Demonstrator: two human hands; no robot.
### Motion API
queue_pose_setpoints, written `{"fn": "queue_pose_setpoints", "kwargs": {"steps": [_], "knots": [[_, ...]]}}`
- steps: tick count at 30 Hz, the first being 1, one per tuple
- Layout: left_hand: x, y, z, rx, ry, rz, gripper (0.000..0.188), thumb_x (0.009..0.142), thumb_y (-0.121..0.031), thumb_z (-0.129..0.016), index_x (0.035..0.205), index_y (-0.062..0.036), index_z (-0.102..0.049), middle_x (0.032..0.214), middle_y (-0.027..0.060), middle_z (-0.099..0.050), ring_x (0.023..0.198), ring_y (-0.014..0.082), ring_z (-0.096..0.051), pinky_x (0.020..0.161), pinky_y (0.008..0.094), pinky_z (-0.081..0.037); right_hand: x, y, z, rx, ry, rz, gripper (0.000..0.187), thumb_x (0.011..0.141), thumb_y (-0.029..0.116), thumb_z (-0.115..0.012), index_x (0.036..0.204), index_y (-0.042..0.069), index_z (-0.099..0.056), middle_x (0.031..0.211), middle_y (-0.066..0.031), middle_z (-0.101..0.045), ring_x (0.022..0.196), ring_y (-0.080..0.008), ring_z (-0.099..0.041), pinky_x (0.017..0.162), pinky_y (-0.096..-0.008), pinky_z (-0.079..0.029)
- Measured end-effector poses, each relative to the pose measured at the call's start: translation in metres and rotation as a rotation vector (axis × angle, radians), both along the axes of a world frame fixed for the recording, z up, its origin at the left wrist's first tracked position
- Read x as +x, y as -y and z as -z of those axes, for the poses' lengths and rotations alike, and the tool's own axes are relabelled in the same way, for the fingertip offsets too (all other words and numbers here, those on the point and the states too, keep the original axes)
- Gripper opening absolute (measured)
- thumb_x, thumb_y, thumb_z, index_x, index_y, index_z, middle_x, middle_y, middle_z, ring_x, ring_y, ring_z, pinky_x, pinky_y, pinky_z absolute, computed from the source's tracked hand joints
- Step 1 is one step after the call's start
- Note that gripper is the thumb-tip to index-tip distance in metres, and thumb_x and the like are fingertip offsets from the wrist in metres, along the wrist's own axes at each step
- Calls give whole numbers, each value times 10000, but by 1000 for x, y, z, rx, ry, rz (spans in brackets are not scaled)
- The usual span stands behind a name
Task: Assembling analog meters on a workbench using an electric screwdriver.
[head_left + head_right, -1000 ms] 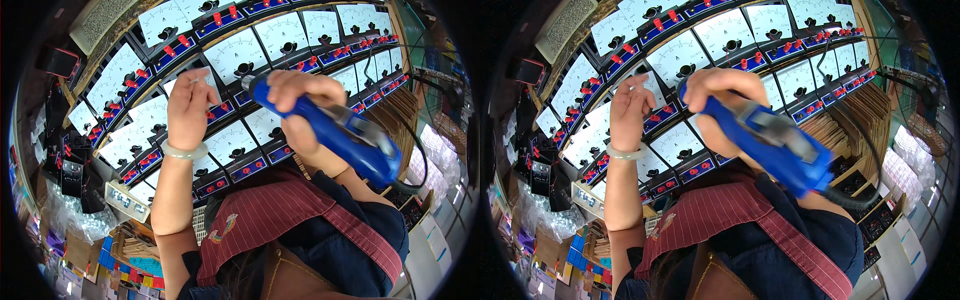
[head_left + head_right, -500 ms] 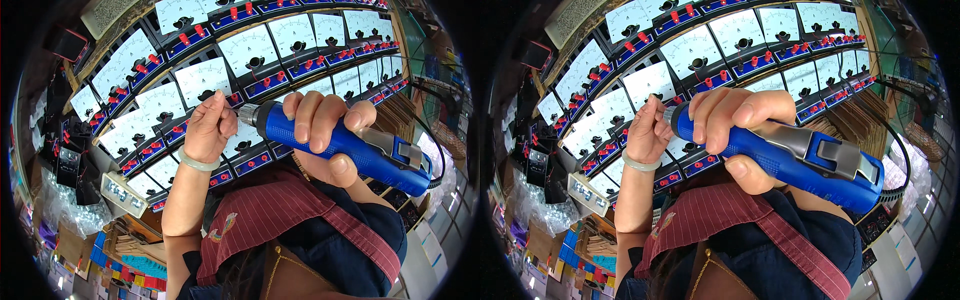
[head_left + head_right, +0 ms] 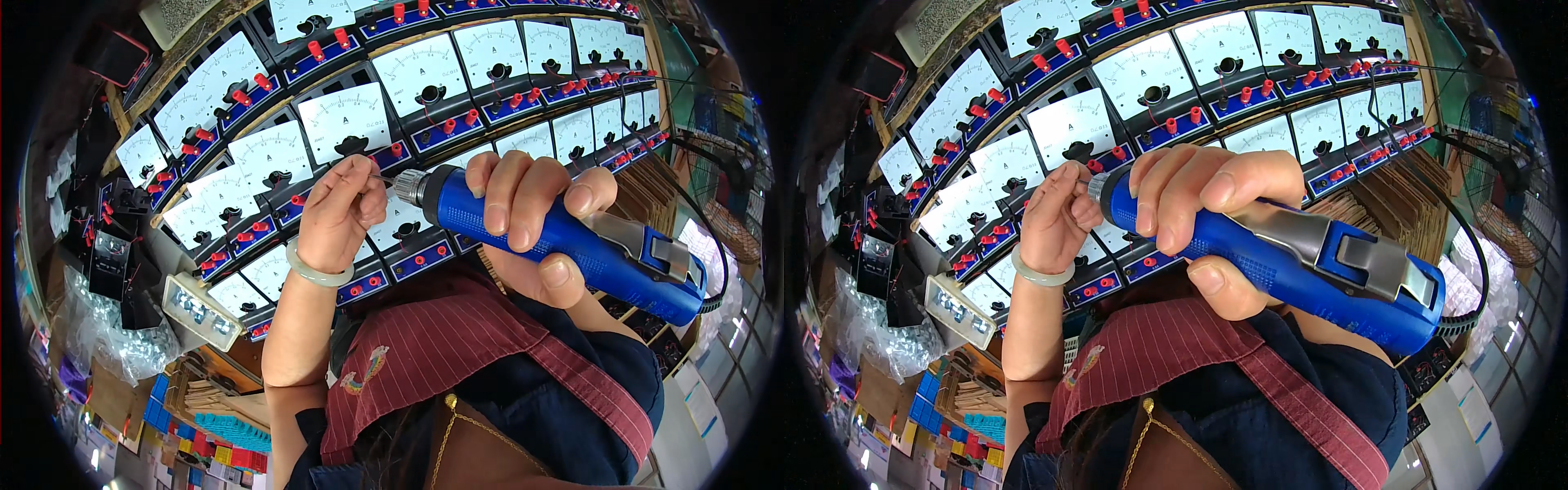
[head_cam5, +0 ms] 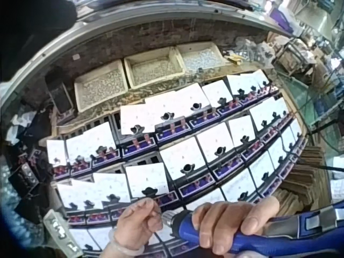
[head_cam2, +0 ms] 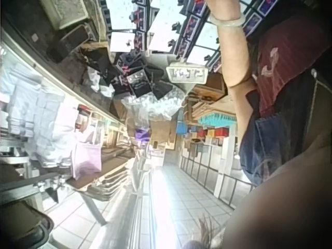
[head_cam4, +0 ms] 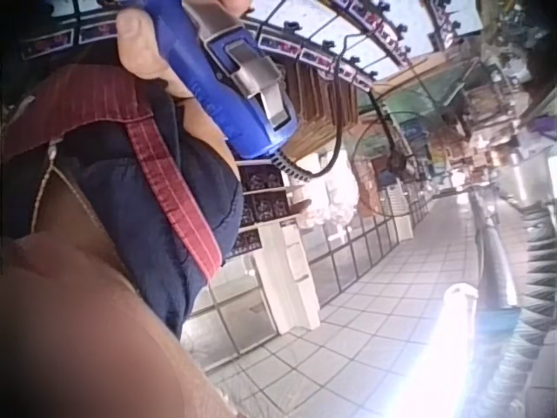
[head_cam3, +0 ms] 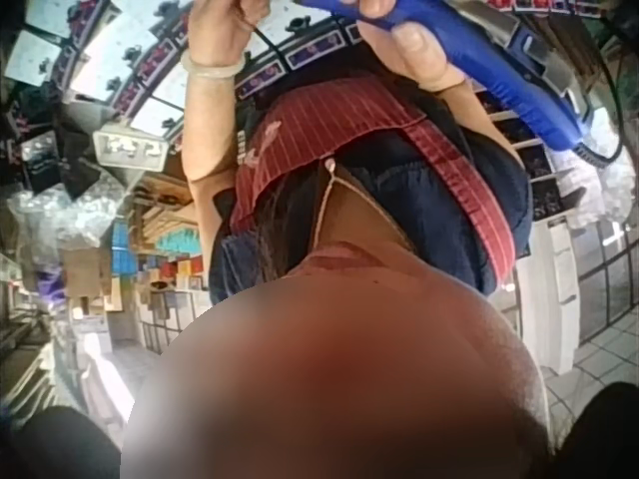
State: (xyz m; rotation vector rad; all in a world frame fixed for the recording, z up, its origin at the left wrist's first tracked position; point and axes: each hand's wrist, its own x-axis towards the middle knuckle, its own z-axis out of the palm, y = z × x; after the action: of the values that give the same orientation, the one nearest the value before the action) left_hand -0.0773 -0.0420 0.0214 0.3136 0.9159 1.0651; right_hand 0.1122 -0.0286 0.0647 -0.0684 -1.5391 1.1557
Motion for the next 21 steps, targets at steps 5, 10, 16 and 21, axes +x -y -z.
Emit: {"fn": "queue_pose_setpoints", "kwargs": {"steps": [5,10,16,21], "knots": [[-12,4,18,110,180,112,288,944,-227,-475,700,-75,-487,501,-14,-382,451,81,-297,463,233,-263,-2,1,2,-13,-2,-47,454,806,127,-577,1195,154,-343,861,-59,-545,774,-212,-553,820,-452,-411],[-12,6,20,177,110,86,281,941,-230,-481,707,-75,-494,513,-2,-417,453,85,-321,466,229,-271,-7,1,5,-27,-3,-47,457,806,129,-578,1197,152,-342,864,-59,-544,784,-210,-548,828,-452,-408],[-18,3,18,88,165,52,294,949,-266,-474,724,-78,-502,520,0,-397,479,89,-324,483,226,-270,-10,3,7,-23,-12,-29,454,805,129,-577,1194,153,-345,866,-61,-545,784,-213,-547,829,-451,-407],[-17,6,24,97,201,66,301,955,-286,-461,735,-86,-503,527,-8,-374,481,90,-312,484,224,-267,-8,1,6,-18,7,-40,457,805,134,-583,1194,157,-345,869,-62,-547,786,-214,-549,824,-450,-410]]}}
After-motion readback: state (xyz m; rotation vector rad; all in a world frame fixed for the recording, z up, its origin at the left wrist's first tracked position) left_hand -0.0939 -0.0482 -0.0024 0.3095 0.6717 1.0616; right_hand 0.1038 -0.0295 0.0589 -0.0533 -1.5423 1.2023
